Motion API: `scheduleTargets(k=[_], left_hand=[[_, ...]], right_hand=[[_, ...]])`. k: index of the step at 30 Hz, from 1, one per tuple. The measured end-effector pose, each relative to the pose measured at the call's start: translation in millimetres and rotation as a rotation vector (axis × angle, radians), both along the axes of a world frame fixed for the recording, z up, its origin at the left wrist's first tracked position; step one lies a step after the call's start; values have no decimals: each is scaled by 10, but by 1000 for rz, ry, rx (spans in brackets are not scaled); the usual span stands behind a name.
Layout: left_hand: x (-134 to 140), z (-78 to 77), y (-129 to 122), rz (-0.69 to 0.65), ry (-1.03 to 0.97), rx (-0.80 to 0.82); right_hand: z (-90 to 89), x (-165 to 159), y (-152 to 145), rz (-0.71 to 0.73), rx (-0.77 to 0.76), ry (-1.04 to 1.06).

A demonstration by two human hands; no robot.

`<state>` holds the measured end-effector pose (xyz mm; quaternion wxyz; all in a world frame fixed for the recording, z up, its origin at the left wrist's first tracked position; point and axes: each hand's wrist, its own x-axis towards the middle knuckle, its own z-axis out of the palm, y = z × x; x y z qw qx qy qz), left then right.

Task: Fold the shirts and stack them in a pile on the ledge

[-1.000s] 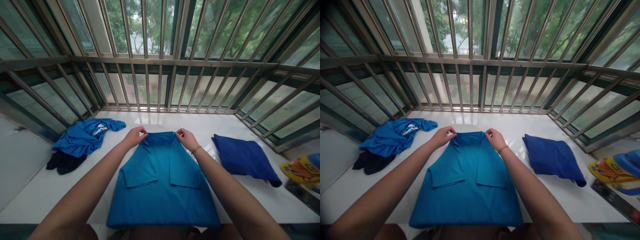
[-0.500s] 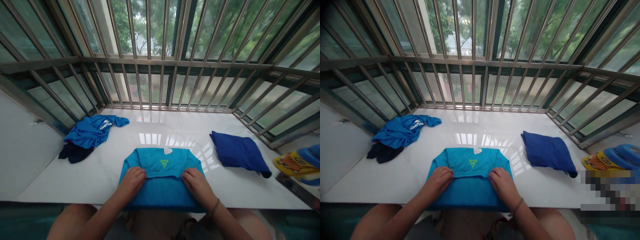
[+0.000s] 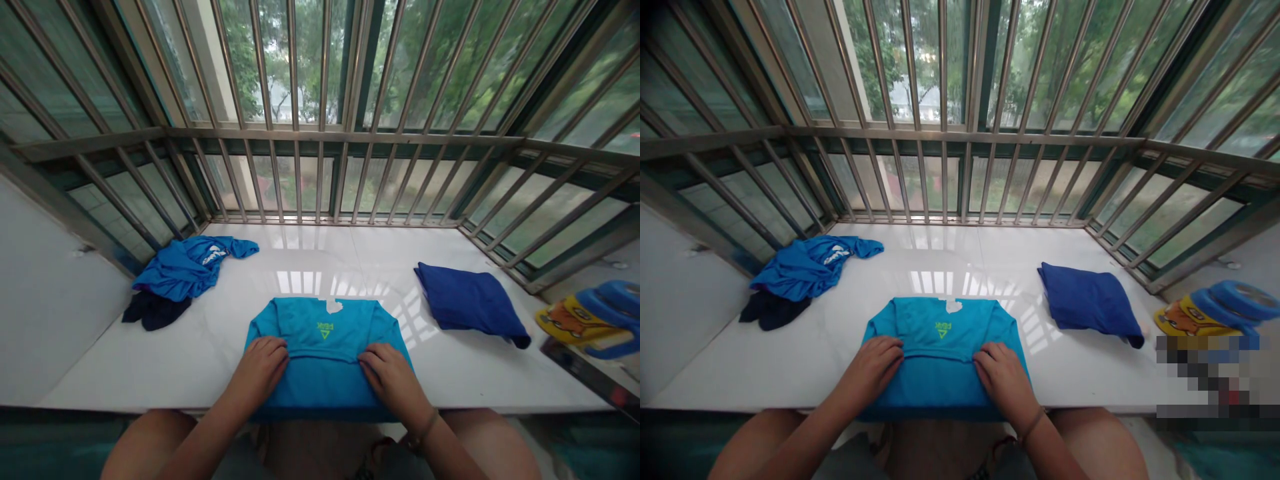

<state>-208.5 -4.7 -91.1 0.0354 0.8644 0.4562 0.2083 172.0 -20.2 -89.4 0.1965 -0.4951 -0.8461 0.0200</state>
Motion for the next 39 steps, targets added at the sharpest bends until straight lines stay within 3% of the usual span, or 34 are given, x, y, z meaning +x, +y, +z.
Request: scheduleTargets(k=[4,8,13,16,20,23,27,33,36,39], left_hand=[[119,58,57,70,-95,49],[207,162,478,107,-112,48],[66,350,1252,237,43,-270],[-90,429,1617,191,109,-429],[-222,480,1884,117,172,-611],[-249,535,2020,92,184,-674],[-219,697,2303,114,178,-662],[-99,1109,2769,280,106,-400],[-61,1281,2746,301,61,-294],[-57,1330,2517,280,29,-251]], right_hand=[[98,37,158,-78,29,35],[234,30,535,-156,55,8],[397,32,1118,-291,-171,-86],[450,127,1445,-280,-309,-134],[488,269,1769,-207,-505,-172],[522,311,1929,-169,-562,-168],[608,285,2158,-223,-513,-149],[914,201,2564,-375,-269,-86],[1054,206,2634,-398,-161,-59],[1082,249,2572,-392,-93,-49]])
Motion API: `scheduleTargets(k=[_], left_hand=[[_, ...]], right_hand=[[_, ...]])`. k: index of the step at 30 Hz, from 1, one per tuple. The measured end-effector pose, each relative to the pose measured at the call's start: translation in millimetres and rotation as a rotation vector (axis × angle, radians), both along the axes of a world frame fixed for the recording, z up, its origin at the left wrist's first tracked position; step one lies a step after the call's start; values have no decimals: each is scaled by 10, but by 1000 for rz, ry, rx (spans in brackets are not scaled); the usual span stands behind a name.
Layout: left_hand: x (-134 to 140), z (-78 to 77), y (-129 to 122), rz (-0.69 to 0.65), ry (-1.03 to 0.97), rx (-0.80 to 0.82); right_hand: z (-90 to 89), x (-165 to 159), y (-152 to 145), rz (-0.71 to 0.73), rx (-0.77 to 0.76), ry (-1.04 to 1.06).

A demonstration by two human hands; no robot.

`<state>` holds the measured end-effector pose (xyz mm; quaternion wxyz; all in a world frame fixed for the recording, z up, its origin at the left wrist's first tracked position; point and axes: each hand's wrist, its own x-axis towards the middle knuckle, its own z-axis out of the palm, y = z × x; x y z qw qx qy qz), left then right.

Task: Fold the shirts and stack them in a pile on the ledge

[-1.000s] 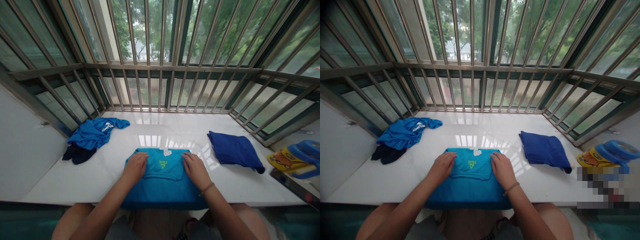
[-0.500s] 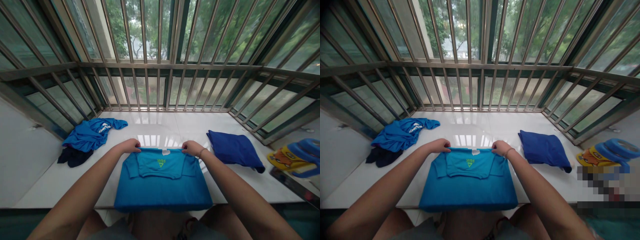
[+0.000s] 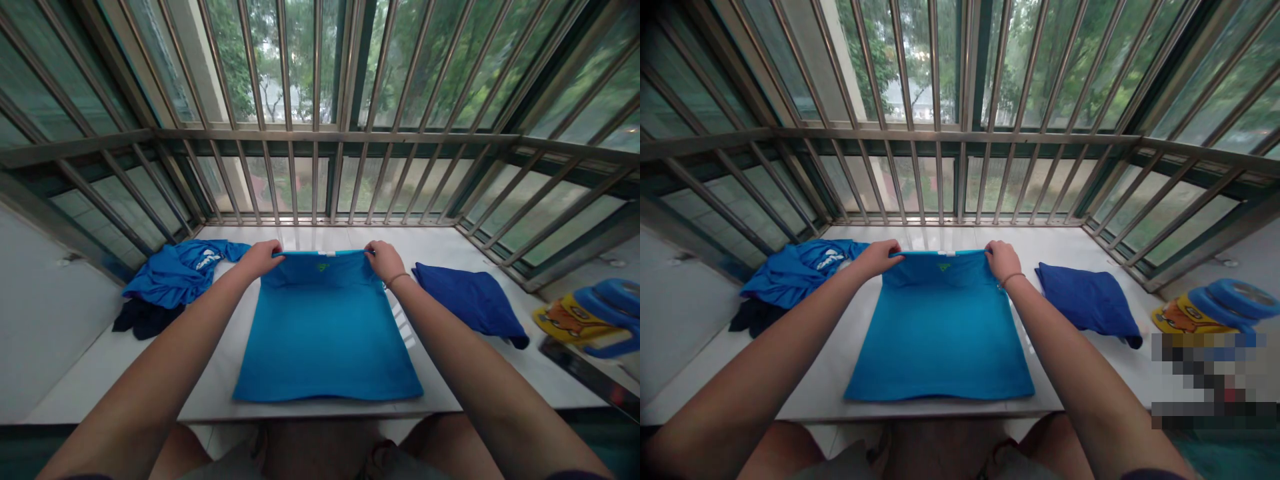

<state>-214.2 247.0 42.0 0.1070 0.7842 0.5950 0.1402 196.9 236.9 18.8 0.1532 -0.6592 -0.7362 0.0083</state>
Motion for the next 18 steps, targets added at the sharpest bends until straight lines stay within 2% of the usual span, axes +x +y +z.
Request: scheduleTargets(k=[4,7,12,15,18], left_hand=[[10,-93,-302,-17,-40,1],[44,-129,-325,-7,-48,-18],[49,41,-240,11,-44,-9],[-17,130,-426,-25,-61,16],[-120,51,-880,-128,-80,33]], right_hand=[[-107,38,-128,22,27,-12],[-151,21,-128,22,29,-14],[31,2,-106,28,76,1],[172,68,-338,73,96,6],[175,202,-838,155,121,28]])
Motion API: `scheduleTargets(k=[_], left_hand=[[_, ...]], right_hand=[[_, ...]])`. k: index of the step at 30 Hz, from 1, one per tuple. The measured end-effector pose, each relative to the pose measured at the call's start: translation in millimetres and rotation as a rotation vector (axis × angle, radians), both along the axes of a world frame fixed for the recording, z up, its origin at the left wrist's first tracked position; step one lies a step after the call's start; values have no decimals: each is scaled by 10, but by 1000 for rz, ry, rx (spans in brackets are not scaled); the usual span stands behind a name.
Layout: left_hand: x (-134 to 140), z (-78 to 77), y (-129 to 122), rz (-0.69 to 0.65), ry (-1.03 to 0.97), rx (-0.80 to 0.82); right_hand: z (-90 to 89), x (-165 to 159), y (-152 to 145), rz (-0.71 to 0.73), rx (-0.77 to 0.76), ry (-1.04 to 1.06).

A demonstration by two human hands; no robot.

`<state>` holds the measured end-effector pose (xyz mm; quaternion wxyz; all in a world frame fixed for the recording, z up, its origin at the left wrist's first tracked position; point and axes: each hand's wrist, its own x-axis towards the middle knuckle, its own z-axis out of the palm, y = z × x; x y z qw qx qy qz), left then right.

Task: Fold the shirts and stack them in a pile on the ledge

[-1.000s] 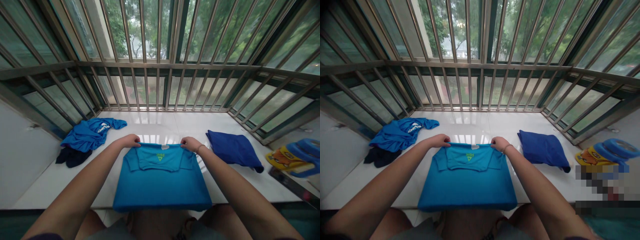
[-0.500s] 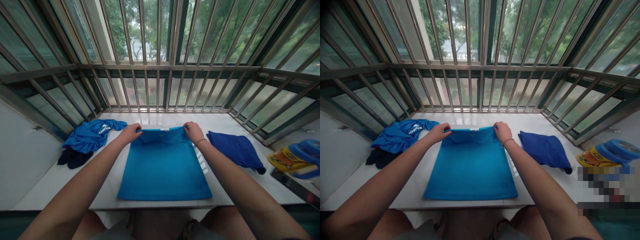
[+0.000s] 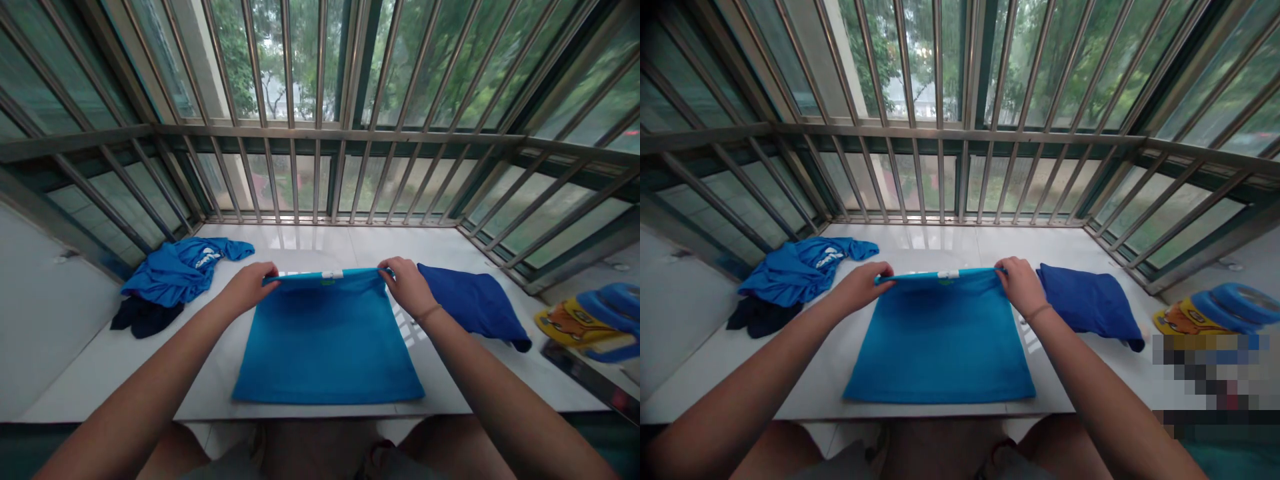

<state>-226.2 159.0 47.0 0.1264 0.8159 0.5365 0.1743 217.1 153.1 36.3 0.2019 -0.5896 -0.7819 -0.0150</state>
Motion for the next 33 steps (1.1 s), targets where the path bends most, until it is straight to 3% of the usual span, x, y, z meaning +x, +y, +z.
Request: scheduleTargets(k=[3,7,10,13,16,25,30,33], left_hand=[[-89,-290,-633,-111,-6,30],[-148,-890,-1422,-156,15,68],[-172,-1299,-1765,-131,20,125],[-184,-1510,-1898,-81,9,184],[-173,-1536,-1932,-44,34,187],[-161,-1409,-1924,-65,64,150],[-150,-1110,-1791,-108,141,-87],[-165,-825,-1482,-158,158,-259]], right_hand=[[-215,151,-663,149,45,38],[-773,242,-1483,227,24,1],[-1165,217,-1850,234,19,-67],[-1344,181,-1989,232,38,-87],[-1342,165,-2004,201,62,-64],[-1247,125,-1975,214,49,-42],[-1013,139,-1819,221,-81,-24],[-732,143,-1548,241,-202,-9]])
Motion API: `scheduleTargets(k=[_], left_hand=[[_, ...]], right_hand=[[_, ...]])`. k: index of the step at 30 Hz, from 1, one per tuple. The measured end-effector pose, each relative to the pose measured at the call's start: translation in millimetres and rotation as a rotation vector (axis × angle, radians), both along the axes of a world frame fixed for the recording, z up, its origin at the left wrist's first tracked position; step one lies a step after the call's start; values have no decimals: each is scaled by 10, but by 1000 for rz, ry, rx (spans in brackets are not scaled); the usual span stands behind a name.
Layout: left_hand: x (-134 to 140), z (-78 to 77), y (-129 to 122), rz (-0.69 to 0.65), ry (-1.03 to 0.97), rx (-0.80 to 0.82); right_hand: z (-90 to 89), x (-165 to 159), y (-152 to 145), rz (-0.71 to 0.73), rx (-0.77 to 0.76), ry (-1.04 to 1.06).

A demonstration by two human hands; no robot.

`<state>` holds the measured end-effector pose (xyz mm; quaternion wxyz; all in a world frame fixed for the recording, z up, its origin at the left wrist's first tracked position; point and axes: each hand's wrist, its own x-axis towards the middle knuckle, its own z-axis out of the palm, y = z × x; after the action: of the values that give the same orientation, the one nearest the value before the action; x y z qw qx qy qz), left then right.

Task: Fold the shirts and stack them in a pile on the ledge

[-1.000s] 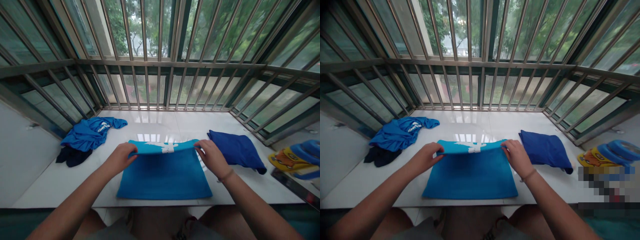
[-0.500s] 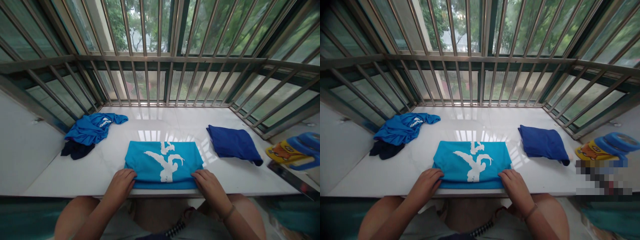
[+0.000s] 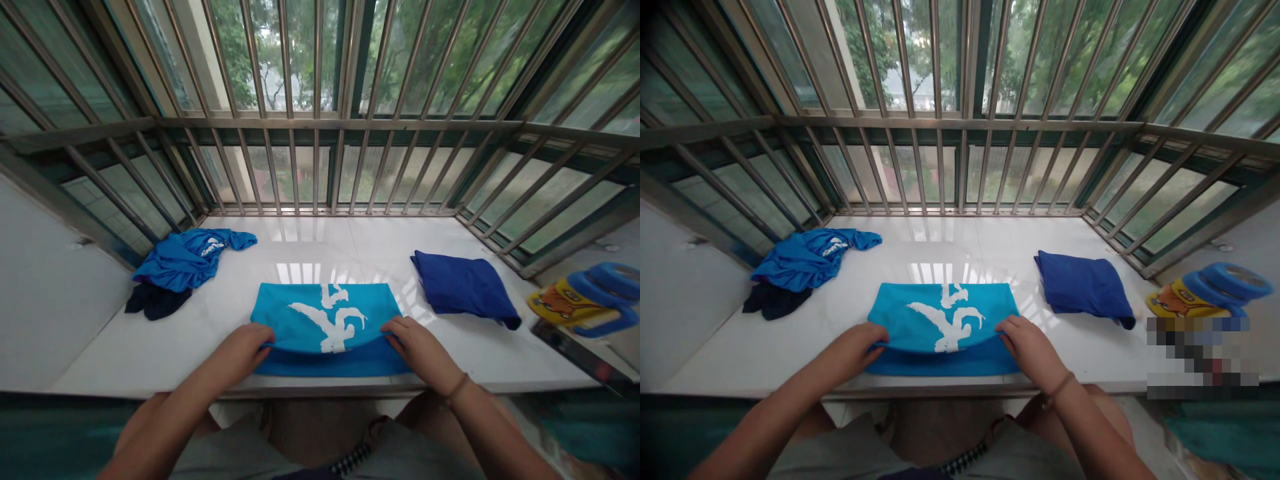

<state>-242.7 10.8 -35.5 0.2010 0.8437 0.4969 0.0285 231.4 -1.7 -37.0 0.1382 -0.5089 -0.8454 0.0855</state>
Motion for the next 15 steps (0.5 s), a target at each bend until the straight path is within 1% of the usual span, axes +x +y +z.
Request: scheduleTargets(k=[1,3,4,5,6,7,9,10,11,12,13,14,15], left_hand=[[-5,115,167,-15,5,-52],[-5,373,593,-66,27,-146],[3,510,836,-82,51,-162],[17,647,1085,-88,88,-166],[35,779,1325,-57,112,-137],[58,901,1543,3,120,-81],[106,1092,1868,95,111,35],[128,1150,1959,137,99,93],[147,1176,1998,170,85,146],[161,1168,1986,200,72,193],[171,1124,1927,222,59,232],[177,1044,1827,237,50,261],[178,932,1692,246,41,282]], right_hand=[[117,-11,141,8,-49,-10],[371,-57,505,5,-125,-37],[499,-89,719,-11,-158,-58],[622,-125,943,-31,-147,-61],[735,-163,1164,-48,-130,-66],[835,-199,1369,-80,-103,-71],[986,-267,1681,-161,-16,-75],[1031,-298,1771,-199,31,-75],[1054,-327,1811,-233,76,-73],[1052,-353,1801,-258,113,-71],[1023,-377,1746,-271,139,-70],[967,-396,1650,-275,155,-70],[884,-410,1521,-273,162,-73]])
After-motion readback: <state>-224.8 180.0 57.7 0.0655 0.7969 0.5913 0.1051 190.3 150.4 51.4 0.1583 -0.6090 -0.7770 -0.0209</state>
